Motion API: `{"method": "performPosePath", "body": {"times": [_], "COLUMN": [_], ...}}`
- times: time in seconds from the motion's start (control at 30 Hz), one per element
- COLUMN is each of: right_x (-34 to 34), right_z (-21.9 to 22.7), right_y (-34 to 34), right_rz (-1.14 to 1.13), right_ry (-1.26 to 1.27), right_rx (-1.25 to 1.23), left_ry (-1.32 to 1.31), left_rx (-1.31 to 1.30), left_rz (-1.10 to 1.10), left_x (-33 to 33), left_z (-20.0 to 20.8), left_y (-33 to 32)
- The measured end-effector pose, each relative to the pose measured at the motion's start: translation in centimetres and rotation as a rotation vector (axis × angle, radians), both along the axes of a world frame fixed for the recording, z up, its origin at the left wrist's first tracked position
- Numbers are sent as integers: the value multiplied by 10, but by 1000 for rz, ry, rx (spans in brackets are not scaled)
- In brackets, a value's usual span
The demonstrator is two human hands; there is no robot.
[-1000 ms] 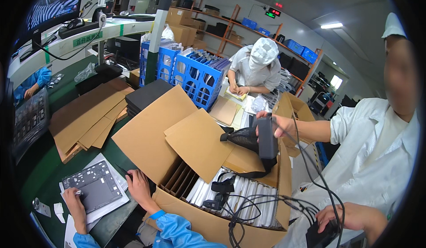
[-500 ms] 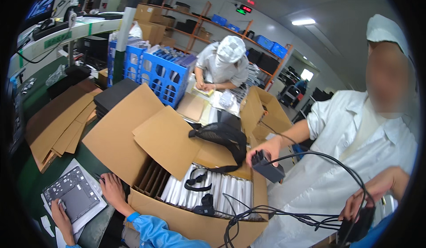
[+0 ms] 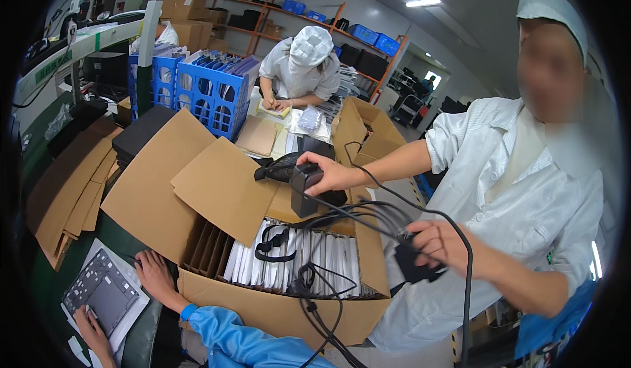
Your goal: Inspecting and assembling electronic components including tablet screens and device straps at a manufacturing workbench.
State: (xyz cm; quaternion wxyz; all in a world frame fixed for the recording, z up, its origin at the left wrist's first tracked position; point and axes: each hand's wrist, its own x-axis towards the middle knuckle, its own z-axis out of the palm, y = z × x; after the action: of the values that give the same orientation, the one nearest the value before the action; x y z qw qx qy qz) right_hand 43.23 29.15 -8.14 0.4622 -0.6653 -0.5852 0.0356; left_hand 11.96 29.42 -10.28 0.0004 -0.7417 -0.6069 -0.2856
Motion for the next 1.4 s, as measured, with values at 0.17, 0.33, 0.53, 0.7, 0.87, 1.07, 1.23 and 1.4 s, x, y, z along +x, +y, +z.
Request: {"method": "performPosePath", "body": {"times": [0.17,0.33,0.53,0.7,0.87,1.07,1.23,1.4], "right_x": [2,1,4,4,3,5,2,5], "right_z": [1,5,4,0,2,1,3,1], "right_y": [0,-1,-1,0,0,-1,-1,-1], "right_rz": [-8,11,4,-6,-6,-18,6,2], "right_ry": [-2,19,32,9,6,-2,28,15], "right_rx": [12,-21,-2,18,54,35,14,9], "left_ry": [-25,-76,-27,-34,-67,-33,-96,-58], "left_rx": [-50,-49,-12,-29,-2,-20,-51,-24], "left_rz": [-15,-9,-60,-59,-38,-67,-24,-36], "left_x": [4,1,31,29,0,28,3,2], "left_z": [7,6,55,50,5,47,9,4], "left_y": [-3,-3,-17,-16,-2,-16,-4,-2]}}
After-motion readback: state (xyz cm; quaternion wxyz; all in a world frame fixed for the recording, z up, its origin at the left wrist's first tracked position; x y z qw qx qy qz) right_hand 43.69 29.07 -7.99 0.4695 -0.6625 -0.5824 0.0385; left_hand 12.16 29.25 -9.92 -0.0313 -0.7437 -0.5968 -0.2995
